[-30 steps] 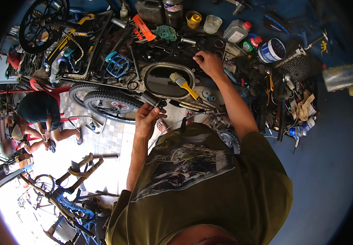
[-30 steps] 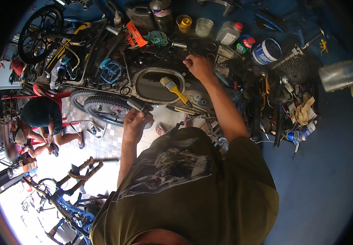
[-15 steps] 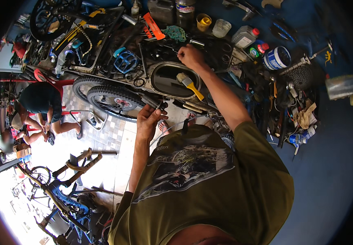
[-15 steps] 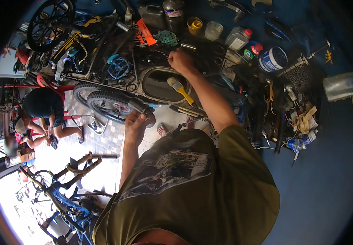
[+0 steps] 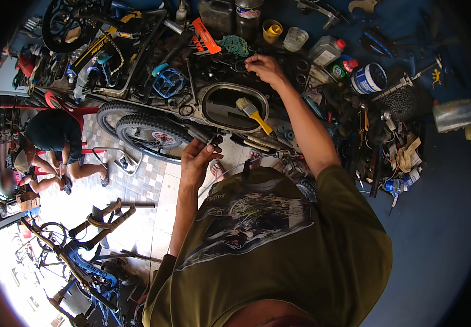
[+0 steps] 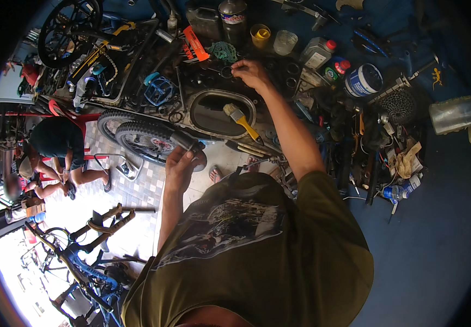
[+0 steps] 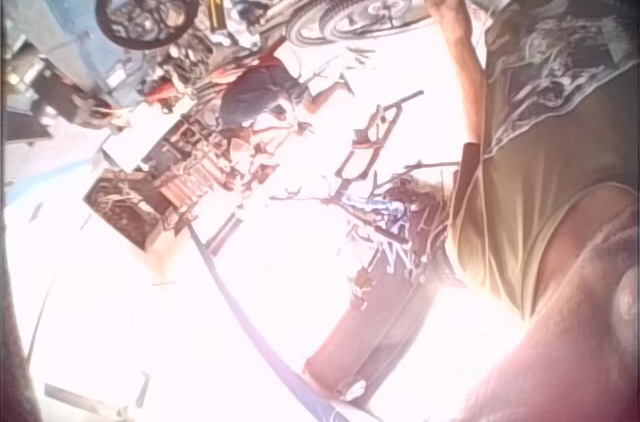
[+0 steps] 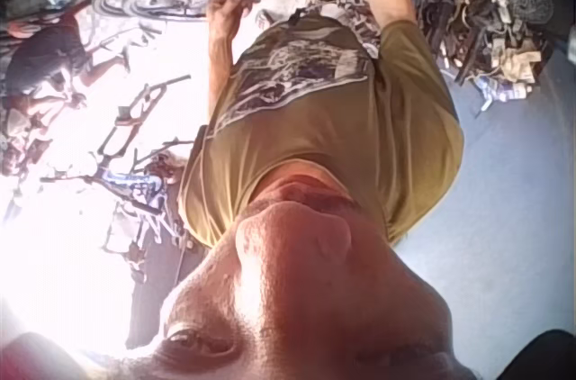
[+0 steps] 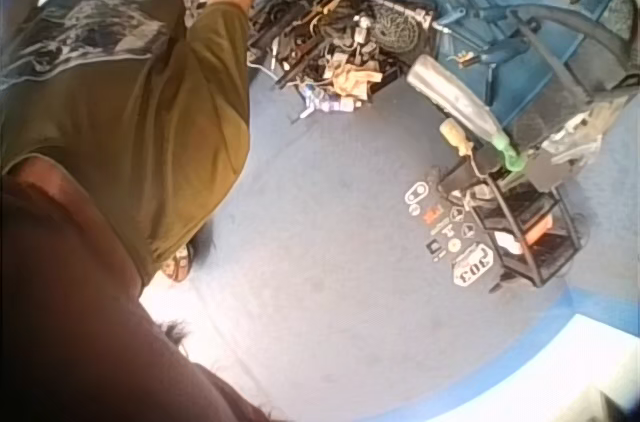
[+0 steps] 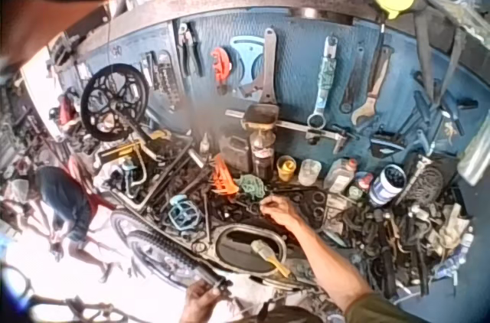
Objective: The person assembles a bicycle by inserting a headset cup into the frame and tightening a bolt with a torque wrench.
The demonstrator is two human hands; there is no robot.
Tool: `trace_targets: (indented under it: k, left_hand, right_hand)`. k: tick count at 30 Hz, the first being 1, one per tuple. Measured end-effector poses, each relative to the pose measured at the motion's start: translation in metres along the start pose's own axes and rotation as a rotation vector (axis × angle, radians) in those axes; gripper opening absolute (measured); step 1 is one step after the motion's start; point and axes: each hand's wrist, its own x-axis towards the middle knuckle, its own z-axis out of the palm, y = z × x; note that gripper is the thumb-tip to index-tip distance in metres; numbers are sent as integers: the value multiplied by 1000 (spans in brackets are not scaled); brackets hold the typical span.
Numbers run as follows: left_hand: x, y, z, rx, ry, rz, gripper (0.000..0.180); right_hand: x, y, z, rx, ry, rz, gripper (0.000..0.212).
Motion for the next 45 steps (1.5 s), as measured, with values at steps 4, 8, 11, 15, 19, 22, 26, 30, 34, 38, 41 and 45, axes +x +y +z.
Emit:
trace_targets:
  k: [4, 8, 11, 15, 19, 22, 26, 30, 34, 38, 41, 45]
  left_hand:
    - [1, 2, 0, -5, -19, 3, 45]
    - [1, -1, -5, -2, -29, -2, 44]
    - [0, -2, -7, 1, -20, -8, 44]
    - [0, 2, -2, 30, 2, 14, 40]
    - [0, 2, -3, 40, -4, 27, 38]
    - [-1, 2, -6, -2, 1, 16, 41]
    - [0, 1, -8, 9, 6, 7, 41]
    - [2, 4, -3, 19, -1, 0, 42]
    - [5, 4, 0, 21, -23, -1, 43]
    - [6, 3, 0, 8, -31, -1, 42]
    - [4, 1, -1, 7, -25, 3, 41]
    - [3, -1, -1, 9, -37, 2, 40]
  right_hand:
    - [-7, -9, 3, 61, -44, -38, 23]
    - [-11, -13, 4, 247, -133, -79, 16]
    - [-15, -17, 6, 337, -174, -99, 15]
    - [-17, -16, 1, 387, -160, -92, 18]
    - [-20, -7, -20, 426, -76, -64, 22]
    - [-23, -1, -40, 452, -17, -47, 24]
    - [-27, 5, -61, 465, 82, -26, 26]
    - [-32, 7, -71, 472, 154, 2, 25]
    - [-34, 14, -73, 390, 185, -36, 20]
    - [-28, 20, -68, 169, 172, 28, 17]
    - [-24, 22, -49, 52, 143, -72, 20]
    - [-10, 23, -33, -229, 125, -80, 20]
